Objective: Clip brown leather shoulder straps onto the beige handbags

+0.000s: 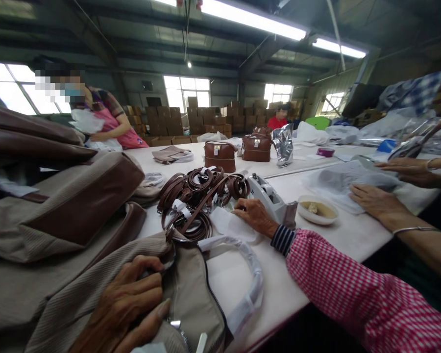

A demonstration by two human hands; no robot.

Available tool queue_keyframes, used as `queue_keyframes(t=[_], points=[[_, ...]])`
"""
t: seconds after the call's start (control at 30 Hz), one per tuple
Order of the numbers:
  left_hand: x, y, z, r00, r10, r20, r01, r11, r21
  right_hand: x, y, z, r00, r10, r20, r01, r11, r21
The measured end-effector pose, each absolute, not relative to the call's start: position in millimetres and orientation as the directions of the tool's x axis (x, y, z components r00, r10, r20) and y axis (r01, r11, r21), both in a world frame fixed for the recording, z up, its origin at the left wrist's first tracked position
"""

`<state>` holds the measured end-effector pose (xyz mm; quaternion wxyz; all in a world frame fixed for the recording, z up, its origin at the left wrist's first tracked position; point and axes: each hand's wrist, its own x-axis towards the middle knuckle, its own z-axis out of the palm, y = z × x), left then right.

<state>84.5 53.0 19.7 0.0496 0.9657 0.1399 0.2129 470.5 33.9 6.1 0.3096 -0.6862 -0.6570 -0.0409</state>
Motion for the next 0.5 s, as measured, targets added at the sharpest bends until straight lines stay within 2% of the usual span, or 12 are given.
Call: queue_keyframes(t=[0.1, 0.3, 0.4, 0.5], points=[[88, 53, 22, 0.895, 0.317, 0.312, 0.254, -0.94, 0.227, 467, 35, 6, 0.101, 0.88, 0.464, 0.934, 0.076, -0.348], [90, 54, 22, 0.907, 0.288, 0.306, 0.203, -0.938, 0.28, 462, 14, 20, 0.129, 0.855, 0.503, 0.938, 0.06, -0.341], [90, 54, 22, 0.905, 0.278, 0.323, 0.198, -0.945, 0.259, 466, -19, 27, 0.155, 0.862, 0.482, 0.904, 0.074, -0.422], [90, 55, 23, 0.899, 0.286, 0.332, 0.224, -0.951, 0.213, 474, -56, 29, 0.198, 0.896, 0.398, 0.858, 0.038, -0.512]])
